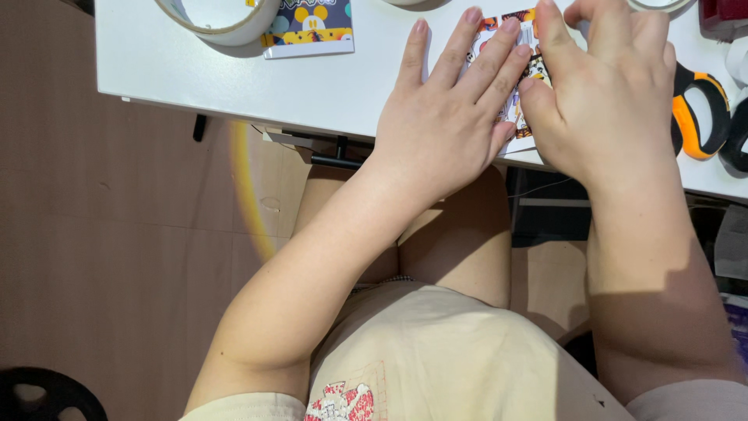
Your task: The person applies double-sided tape to a piece of paper and folds it into a pouch. The person inserts a printed wrapper into the pouch, seals the ends with a crimping tool, and cuts the edges using scissors.
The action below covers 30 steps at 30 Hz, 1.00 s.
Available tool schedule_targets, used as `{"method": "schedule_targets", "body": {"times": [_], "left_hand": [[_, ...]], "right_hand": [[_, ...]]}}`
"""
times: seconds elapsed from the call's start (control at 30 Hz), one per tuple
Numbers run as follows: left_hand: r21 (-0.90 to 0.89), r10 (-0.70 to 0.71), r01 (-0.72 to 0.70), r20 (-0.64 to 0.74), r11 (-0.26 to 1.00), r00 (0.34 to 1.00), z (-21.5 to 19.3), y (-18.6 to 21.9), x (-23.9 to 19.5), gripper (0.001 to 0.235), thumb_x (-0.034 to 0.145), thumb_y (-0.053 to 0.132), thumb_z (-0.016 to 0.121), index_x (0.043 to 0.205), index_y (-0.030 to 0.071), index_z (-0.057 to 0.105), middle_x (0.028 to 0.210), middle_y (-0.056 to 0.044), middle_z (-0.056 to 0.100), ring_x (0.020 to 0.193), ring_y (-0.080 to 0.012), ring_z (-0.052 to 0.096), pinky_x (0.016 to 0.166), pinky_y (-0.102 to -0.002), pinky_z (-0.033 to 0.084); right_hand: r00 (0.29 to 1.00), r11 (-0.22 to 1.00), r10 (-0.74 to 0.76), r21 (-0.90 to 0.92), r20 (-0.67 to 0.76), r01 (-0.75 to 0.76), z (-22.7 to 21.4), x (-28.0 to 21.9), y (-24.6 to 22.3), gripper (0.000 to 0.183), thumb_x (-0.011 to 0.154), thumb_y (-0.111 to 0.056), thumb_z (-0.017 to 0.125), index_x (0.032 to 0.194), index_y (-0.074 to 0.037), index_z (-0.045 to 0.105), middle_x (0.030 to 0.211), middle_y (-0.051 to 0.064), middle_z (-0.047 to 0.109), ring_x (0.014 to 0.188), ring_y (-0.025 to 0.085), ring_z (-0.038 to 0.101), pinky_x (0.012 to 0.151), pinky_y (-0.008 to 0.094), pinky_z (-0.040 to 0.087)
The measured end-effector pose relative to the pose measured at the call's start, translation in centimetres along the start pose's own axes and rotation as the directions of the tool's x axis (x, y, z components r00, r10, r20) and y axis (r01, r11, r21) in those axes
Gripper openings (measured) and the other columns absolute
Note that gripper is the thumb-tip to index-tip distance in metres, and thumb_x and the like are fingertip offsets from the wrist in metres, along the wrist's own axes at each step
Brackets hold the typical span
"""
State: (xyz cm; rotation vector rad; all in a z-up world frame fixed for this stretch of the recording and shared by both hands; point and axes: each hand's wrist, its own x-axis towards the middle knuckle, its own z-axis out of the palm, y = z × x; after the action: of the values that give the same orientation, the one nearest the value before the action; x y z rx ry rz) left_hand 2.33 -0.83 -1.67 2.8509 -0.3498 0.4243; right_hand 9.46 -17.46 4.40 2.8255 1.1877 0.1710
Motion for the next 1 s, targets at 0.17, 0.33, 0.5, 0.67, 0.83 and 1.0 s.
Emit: {"method": "schedule_targets", "body": {"times": [0.17, 0.33, 0.5, 0.67, 0.83, 1.0], "left_hand": [[-0.013, -0.011, 0.011, 0.019, 1.000, 1.000, -0.1, 0.0, 0.1, 0.069, 0.101, 0.057, 0.074, 0.155, 0.018, 0.056, 0.160, -0.005, 0.040, 0.148, -0.0346, 0.032, 0.118, -0.068, 0.029], [0.015, -0.015, 0.014, 0.053, 1.000, 0.999, -0.1, 0.0, 0.2, 0.071, 0.103, 0.060, 0.072, 0.157, 0.019, 0.051, 0.161, -0.004, 0.036, 0.149, -0.0347, 0.030, 0.118, -0.067, 0.031], [0.018, -0.015, 0.014, 0.069, 1.000, 0.998, 0.0, 0.1, 0.1, 0.072, 0.102, 0.059, 0.072, 0.158, 0.020, 0.049, 0.162, -0.003, 0.037, 0.149, -0.0334, 0.030, 0.118, -0.067, 0.030], [0.012, -0.021, 0.020, 0.072, 1.000, 0.997, 0.4, 0.1, 0.1, 0.070, 0.104, 0.057, 0.071, 0.158, 0.019, 0.049, 0.162, -0.003, 0.036, 0.149, -0.0343, 0.031, 0.119, -0.067, 0.027], [0.029, -0.021, 0.019, 0.090, 0.999, 0.996, 0.4, 0.0, 0.3, 0.072, 0.103, 0.059, 0.070, 0.158, 0.020, 0.046, 0.162, -0.001, 0.037, 0.149, -0.0328, 0.031, 0.118, -0.066, 0.029], [-0.161, 0.068, -0.026, 0.264, 0.987, 0.962, -0.6, -2.3, 1.3, 0.081, 0.097, 0.063, 0.069, 0.159, 0.019, 0.039, 0.165, -0.003, 0.030, 0.151, -0.0343, 0.025, 0.119, -0.065, 0.018]], "right_hand": [[0.994, 0.997, -0.080, -0.010, -0.077, 0.080, 0.3, 0.1, 0.9, 0.048, 0.098, -0.021, 0.069, 0.142, -0.002, 0.075, 0.127, 0.020, 0.058, 0.109, 0.043, 0.052, 0.073, 0.055, 0.050], [0.983, 0.988, -0.147, 0.036, -0.109, 0.152, 0.7, -3.3, 2.3, 0.049, 0.103, -0.019, 0.068, 0.148, -0.004, 0.079, 0.144, 0.016, 0.066, 0.104, 0.044, 0.057, 0.092, 0.054, 0.052], [0.992, 0.994, -0.108, 0.024, -0.072, 0.110, -0.6, -6.8, 1.3, 0.048, 0.099, -0.023, 0.072, 0.144, -0.008, 0.078, 0.144, 0.012, 0.068, 0.112, 0.040, 0.060, 0.091, 0.052, 0.056], [0.991, 0.995, -0.102, 0.002, -0.091, 0.102, -0.2, -8.8, 1.0, 0.053, 0.091, -0.025, 0.075, 0.141, -0.011, 0.078, 0.142, 0.007, 0.071, 0.118, 0.037, 0.064, 0.094, 0.048, 0.059], [0.984, 0.988, -0.128, -0.104, -0.123, 0.115, 0.1, -10.0, 0.7, 0.058, 0.083, -0.030, 0.077, 0.138, -0.012, 0.079, 0.137, 0.002, 0.075, 0.116, 0.032, 0.066, 0.095, 0.046, 0.060], [0.985, 0.983, -0.109, -0.162, -0.133, 0.087, 0.4, -10.2, 0.4, 0.059, 0.080, -0.035, 0.077, 0.136, -0.015, 0.080, 0.139, 0.000, 0.075, 0.118, 0.029, 0.067, 0.096, 0.044, 0.060]]}}
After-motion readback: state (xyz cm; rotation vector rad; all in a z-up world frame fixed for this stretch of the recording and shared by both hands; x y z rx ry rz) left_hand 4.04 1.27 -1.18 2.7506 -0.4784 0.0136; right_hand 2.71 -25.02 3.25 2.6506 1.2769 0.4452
